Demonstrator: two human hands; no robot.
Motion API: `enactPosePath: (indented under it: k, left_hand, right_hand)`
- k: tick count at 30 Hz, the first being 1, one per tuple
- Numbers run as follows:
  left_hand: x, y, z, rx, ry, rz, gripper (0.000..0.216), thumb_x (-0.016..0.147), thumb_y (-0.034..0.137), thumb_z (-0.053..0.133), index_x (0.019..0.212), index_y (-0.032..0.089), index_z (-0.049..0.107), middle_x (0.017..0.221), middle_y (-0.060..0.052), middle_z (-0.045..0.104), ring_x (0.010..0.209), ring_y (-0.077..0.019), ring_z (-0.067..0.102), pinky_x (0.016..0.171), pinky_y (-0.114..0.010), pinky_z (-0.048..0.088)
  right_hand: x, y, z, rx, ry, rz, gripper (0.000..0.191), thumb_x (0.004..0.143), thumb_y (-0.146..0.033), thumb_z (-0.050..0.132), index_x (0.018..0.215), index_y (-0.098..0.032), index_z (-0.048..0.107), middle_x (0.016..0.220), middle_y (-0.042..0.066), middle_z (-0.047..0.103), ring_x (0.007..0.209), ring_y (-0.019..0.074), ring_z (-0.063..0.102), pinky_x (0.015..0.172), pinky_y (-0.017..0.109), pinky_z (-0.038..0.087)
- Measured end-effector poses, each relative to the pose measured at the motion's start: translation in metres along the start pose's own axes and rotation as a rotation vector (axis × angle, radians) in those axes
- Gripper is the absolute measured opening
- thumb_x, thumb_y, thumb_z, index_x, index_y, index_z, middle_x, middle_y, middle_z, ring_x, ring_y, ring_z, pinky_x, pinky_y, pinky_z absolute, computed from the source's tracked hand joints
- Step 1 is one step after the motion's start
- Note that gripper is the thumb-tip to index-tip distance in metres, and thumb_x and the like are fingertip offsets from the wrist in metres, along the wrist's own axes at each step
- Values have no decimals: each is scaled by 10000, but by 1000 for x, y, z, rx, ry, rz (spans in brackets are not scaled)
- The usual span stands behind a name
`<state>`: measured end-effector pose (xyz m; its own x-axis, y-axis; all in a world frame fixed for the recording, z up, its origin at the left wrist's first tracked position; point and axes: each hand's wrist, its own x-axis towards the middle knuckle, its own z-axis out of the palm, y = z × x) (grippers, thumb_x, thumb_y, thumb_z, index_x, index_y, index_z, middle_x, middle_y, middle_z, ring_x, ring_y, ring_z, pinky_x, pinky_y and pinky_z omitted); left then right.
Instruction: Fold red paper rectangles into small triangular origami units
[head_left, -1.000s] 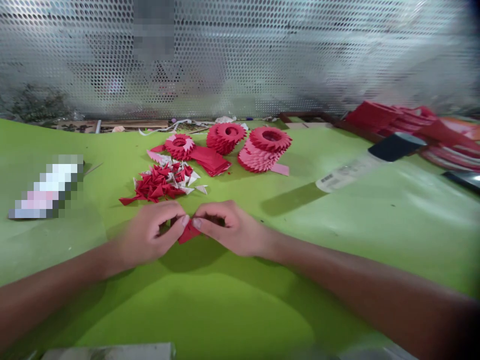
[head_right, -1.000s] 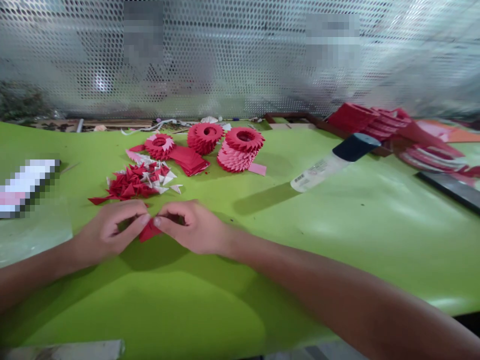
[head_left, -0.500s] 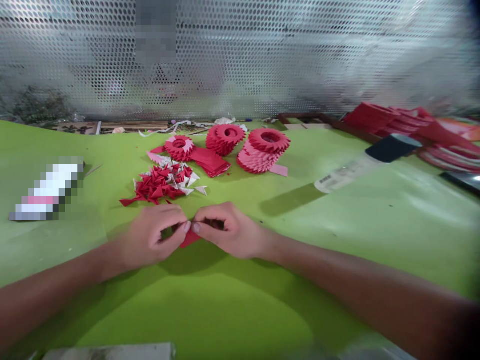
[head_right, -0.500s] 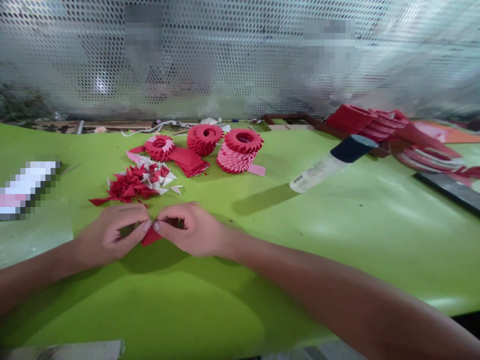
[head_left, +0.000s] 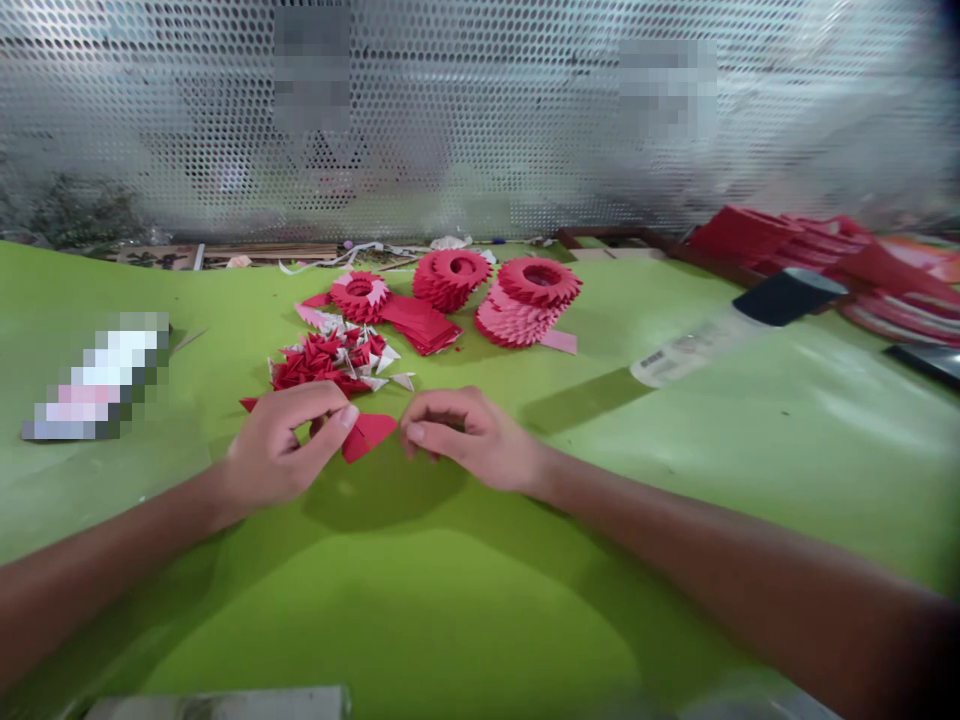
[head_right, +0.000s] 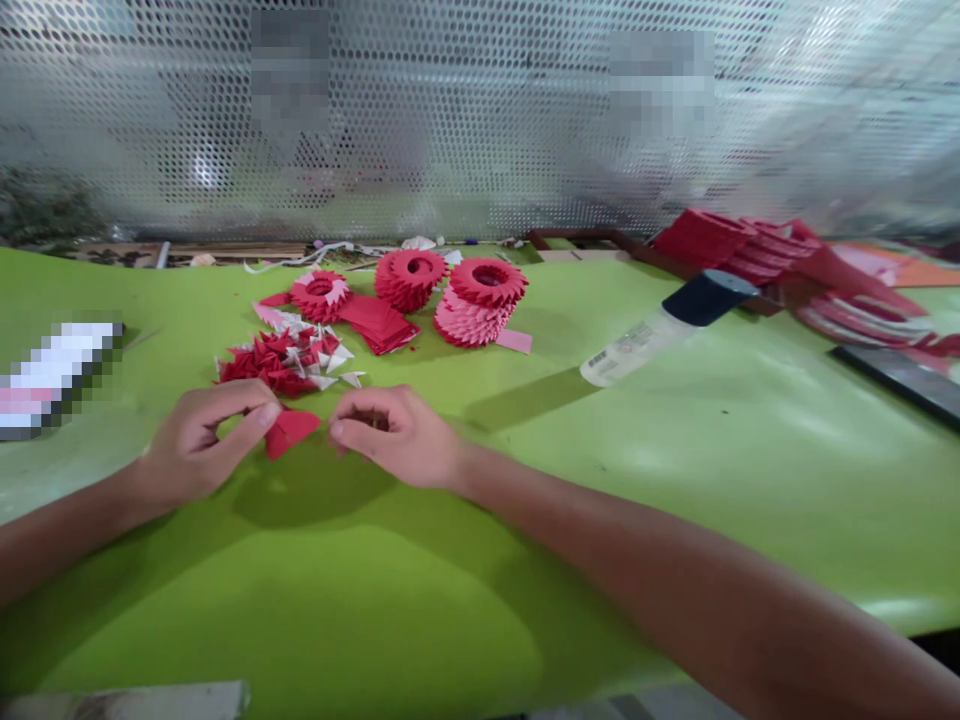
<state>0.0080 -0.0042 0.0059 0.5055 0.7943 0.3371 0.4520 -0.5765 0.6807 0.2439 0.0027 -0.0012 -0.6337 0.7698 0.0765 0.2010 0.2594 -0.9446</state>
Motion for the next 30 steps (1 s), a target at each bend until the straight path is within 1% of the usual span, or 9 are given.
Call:
enactPosePath:
  k: [3, 6, 9, 11, 15, 17, 23, 27, 30]
  left_hand:
    - [-2, 1, 3, 38, -58, -21, 319, 964, 296, 434, 712, 206, 607, 635, -41, 629, 535, -137, 538, 463, -241, 386]
    - [-5, 3, 4, 77, -91, -114, 375, 996, 408, 423, 805, 183, 655, 702, -51, 652, 565, -149, 549, 472, -246, 384]
    - [-9, 3, 4, 41, -80, -256, 525, 1026, 518, 332, 773, 170, 633, 642, -30, 601, 527, -146, 500, 458, -247, 340]
    - [-10, 3, 4, -40, -108, -308, 545, 1023, 553, 338, 770, 170, 633, 650, -25, 601, 553, -149, 513, 463, -244, 339]
    - [-10, 4, 5, -158, -157, -326, 391, 978, 511, 513, 913, 173, 699, 716, -15, 660, 561, -127, 516, 460, -222, 339]
    - [-8, 4, 4, -214, -164, -329, 361, 963, 480, 552, 914, 168, 725, 715, -21, 685, 565, -122, 545, 480, -218, 390]
    - [-3, 0, 0, -515, -198, -349, 264, 901, 375, 644, 1025, 164, 742, 756, -35, 727, 566, -117, 616, 507, -221, 519]
    - [-2, 0, -2, -603, -198, -316, 102, 863, 230, 657, 906, 174, 730, 790, -19, 719, 588, -93, 603, 532, -194, 522]
    - [-2, 1, -3, -612, -213, -336, 89, 864, 212, 644, 851, 170, 722, 746, -11, 700, 597, -93, 600, 545, -189, 516]
  right_hand:
    - [-1, 0, 7, -24, 35, -104, 243, 924, -374, 668, 843, -145, 682, 585, -49, 566, 451, 63, 442, 396, 173, 315]
    - [-2, -1, 11, -253, 217, -278, 150, 929, -269, 673, 855, -144, 712, 683, 0, 683, 530, 80, 550, 459, 184, 405]
    - [-2, -1, 9, -516, 351, -489, 94, 929, -213, 674, 873, -160, 730, 742, 16, 744, 579, 95, 620, 522, 204, 465]
    - [-2, 0, 7, -657, 367, -619, 109, 938, -219, 670, 859, -174, 730, 727, 9, 753, 583, 101, 644, 546, 215, 487]
    - [-3, 1, 7, -800, 315, -785, 100, 946, -215, 665, 869, -178, 718, 753, -2, 769, 607, 105, 673, 577, 222, 518]
    - [-3, 1, 7, -798, 289, -812, 83, 945, -204, 662, 885, -177, 713, 770, -6, 772, 621, 103, 681, 576, 216, 525]
    - [-2, 4, 3, -696, 230, -717, 87, 954, -250, 662, 923, -200, 727, 746, -23, 764, 586, 83, 674, 557, 189, 529]
    - [-1, 7, 1, -565, 118, -654, 88, 941, -269, 687, 959, -198, 736, 745, -34, 769, 539, 64, 655, 515, 165, 512]
    - [-1, 8, 1, -548, 76, -655, 104, 919, -242, 707, 1003, -185, 729, 782, -21, 778, 554, 70, 660, 502, 166, 515]
